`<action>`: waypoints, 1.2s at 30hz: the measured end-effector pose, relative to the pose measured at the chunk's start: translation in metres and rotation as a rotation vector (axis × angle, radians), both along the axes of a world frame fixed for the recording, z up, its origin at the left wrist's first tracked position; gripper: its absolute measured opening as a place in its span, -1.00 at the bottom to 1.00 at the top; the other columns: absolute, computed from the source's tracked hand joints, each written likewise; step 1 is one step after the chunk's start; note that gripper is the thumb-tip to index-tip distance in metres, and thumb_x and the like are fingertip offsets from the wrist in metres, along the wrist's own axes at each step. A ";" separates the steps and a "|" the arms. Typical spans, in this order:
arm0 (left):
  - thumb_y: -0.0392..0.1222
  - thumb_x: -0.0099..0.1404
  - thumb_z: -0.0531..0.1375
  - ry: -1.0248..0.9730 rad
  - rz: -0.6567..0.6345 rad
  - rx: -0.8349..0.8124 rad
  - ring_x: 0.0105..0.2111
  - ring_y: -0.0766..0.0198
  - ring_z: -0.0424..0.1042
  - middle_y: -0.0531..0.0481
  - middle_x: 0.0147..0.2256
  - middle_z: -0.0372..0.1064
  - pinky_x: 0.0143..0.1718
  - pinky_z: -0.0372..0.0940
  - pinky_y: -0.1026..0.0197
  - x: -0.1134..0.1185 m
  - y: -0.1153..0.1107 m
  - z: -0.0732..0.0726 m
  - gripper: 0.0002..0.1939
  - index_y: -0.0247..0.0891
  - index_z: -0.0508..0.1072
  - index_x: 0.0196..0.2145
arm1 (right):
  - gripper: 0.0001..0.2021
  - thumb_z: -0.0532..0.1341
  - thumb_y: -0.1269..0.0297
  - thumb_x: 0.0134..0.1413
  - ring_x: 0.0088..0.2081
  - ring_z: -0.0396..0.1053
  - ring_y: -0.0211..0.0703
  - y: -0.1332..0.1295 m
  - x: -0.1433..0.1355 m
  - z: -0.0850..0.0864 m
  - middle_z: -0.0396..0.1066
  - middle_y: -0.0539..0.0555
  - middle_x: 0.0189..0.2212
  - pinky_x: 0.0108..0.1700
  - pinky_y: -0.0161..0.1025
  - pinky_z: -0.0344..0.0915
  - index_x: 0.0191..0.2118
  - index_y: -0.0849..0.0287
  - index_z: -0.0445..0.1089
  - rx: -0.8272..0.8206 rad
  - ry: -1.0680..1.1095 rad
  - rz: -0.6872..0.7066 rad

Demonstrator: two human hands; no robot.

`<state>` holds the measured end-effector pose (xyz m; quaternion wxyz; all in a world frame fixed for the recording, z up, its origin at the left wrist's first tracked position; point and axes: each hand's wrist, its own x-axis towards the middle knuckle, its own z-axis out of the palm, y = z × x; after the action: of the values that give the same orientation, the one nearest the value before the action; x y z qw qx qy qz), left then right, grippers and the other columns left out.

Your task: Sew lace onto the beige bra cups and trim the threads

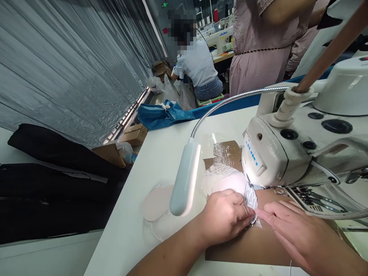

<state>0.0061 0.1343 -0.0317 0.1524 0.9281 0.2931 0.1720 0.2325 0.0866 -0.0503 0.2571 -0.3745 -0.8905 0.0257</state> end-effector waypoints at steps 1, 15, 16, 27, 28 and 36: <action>-0.06 0.44 0.07 -0.007 -0.001 -0.014 -0.40 0.29 0.34 -0.02 -0.42 0.40 -0.41 0.22 0.28 0.000 0.000 0.001 -0.70 -0.22 0.57 -0.22 | -0.56 -0.05 0.58 0.20 -0.11 0.46 0.01 -0.001 -0.002 -0.001 0.49 0.23 -0.17 -0.11 -0.04 0.38 0.11 0.22 0.36 -0.002 -0.003 -0.022; -0.23 0.42 0.05 0.110 -0.066 0.083 -0.19 0.13 0.36 -0.18 -0.05 0.44 -0.28 0.30 0.16 0.002 0.018 0.024 -0.73 -0.37 0.45 -0.04 | -0.62 -0.02 0.60 0.04 -0.27 0.51 -0.07 0.009 -0.017 0.033 0.57 0.09 -0.24 -0.23 -0.16 0.38 -0.19 0.16 0.47 0.146 0.055 -0.057; -0.22 0.42 0.06 0.135 -0.072 0.113 -0.19 0.12 0.36 -0.17 -0.02 0.44 -0.31 0.29 0.15 0.002 0.018 0.022 -0.73 -0.38 0.45 -0.03 | -0.62 -0.01 0.60 0.03 -0.27 0.51 -0.07 0.010 -0.017 0.033 0.57 0.08 -0.27 -0.22 -0.16 0.36 -0.19 0.16 0.47 0.150 0.056 -0.059; -0.17 0.44 0.03 0.176 -0.048 0.153 -0.20 0.11 0.34 -0.17 -0.01 0.44 -0.28 0.25 0.13 0.003 0.014 0.017 -0.65 -0.40 0.40 0.05 | -0.61 0.01 0.62 0.01 -0.36 0.45 -0.14 0.009 -0.013 0.023 0.52 0.06 -0.37 -0.30 -0.23 0.28 -0.14 0.15 0.44 0.074 0.018 -0.070; -0.17 0.44 0.03 0.173 -0.043 0.146 -0.21 0.11 0.34 -0.18 -0.01 0.43 -0.26 0.26 0.13 0.003 0.014 0.017 -0.64 -0.40 0.39 0.07 | -0.60 0.00 0.62 0.01 -0.37 0.45 -0.15 0.009 -0.013 0.022 0.51 0.06 -0.38 -0.35 -0.24 0.27 -0.12 0.14 0.43 0.060 0.000 -0.074; -0.14 0.43 0.03 0.167 0.029 0.159 -0.22 0.09 0.31 -0.19 -0.06 0.43 -0.24 0.27 0.10 0.007 0.016 0.016 -0.67 -0.39 0.42 -0.01 | -0.58 -0.04 0.57 0.07 -0.43 0.44 -0.09 0.010 -0.015 0.012 0.53 0.20 -0.25 -0.43 -0.16 0.18 -0.05 0.18 0.42 0.112 -0.151 -0.230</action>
<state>0.0132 0.1501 -0.0158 0.0509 0.9440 0.3035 0.1190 0.2178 0.0966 -0.0380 0.2110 -0.4598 -0.8587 -0.0820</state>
